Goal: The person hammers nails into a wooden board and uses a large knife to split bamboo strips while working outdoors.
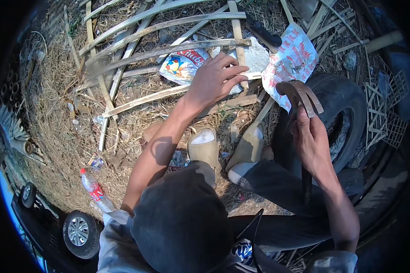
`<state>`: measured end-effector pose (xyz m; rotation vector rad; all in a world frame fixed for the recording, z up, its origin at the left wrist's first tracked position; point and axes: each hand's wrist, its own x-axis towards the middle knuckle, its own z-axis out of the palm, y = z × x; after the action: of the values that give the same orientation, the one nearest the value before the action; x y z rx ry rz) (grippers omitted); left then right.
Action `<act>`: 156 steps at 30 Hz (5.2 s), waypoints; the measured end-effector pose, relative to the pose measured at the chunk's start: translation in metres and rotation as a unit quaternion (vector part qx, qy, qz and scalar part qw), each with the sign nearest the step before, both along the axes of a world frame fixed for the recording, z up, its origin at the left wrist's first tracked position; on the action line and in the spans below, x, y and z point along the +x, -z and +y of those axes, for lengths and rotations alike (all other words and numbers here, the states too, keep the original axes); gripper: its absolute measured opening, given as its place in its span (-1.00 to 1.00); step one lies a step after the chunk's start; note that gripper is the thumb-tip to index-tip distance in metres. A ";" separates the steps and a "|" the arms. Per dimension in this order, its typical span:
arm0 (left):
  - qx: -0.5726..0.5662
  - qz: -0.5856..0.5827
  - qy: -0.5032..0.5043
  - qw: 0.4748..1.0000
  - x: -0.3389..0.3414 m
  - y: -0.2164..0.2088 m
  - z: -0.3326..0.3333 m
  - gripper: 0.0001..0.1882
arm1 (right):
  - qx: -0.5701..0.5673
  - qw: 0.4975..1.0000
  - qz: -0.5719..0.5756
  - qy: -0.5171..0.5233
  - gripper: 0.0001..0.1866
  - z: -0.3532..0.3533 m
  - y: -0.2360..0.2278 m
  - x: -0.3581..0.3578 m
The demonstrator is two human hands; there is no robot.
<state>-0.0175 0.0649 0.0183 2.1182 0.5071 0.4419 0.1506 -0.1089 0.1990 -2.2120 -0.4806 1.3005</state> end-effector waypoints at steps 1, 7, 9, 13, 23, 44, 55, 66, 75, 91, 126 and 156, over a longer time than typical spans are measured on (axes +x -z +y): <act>0.022 -0.022 0.028 0.999 0.008 0.003 0.001 -0.66 | 0.002 1.000 -0.007 -0.012 -0.54 0.003 -0.008 0.008; 0.081 -0.053 0.070 0.993 0.019 0.027 0.012 -0.66 | 0.011 1.000 0.001 -0.023 -0.44 0.062 -0.009 0.046; 0.114 -0.064 0.081 0.988 0.019 0.031 0.019 -0.68 | 0.049 0.992 -0.072 -0.094 -0.42 0.066 0.006 0.065; 0.103 -0.031 0.092 0.990 0.007 0.037 0.017 -0.59 | 0.098 0.973 -0.112 -0.179 -0.50 0.032 0.039 0.053; 0.037 -0.007 0.124 0.992 0.019 0.024 0.016 -0.37 | 0.259 0.949 -0.137 0.115 -0.53 0.004 0.147 -0.044; 0.027 0.004 0.116 0.993 0.012 0.045 0.021 -0.42 | 0.274 0.946 -0.124 0.119 -0.68 0.040 0.183 -0.044; 0.100 0.155 0.280 0.942 -0.008 0.006 0.044 -0.21 | 0.315 0.940 -0.100 0.089 -0.68 0.032 0.190 -0.024; 0.086 0.263 -0.168 0.946 0.022 -0.024 -0.018 -0.64 | 0.274 0.951 -0.081 0.120 -0.70 0.033 0.195 -0.018; -0.049 0.166 -0.254 0.952 0.019 0.025 -0.039 -0.20 | 0.277 0.953 -0.102 0.072 -0.66 0.025 0.201 -0.002; -0.076 0.270 -0.275 0.920 0.012 0.019 -0.030 0.00 | 0.243 0.969 -0.011 0.041 -0.44 -0.012 0.166 -0.014; -0.006 0.148 -0.308 0.940 0.006 0.026 -0.034 -0.20 | 0.210 0.953 -0.206 -0.067 -0.36 -0.013 0.142 -0.035; -0.105 0.439 -0.164 0.877 -0.008 -0.006 0.006 0.22 | 0.240 0.890 -0.337 -0.192 -0.62 -0.012 0.145 -0.034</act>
<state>-0.0260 0.0709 0.0239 1.9267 1.3724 -0.4312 0.1171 -0.1212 0.0536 -2.1267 -1.3940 0.4291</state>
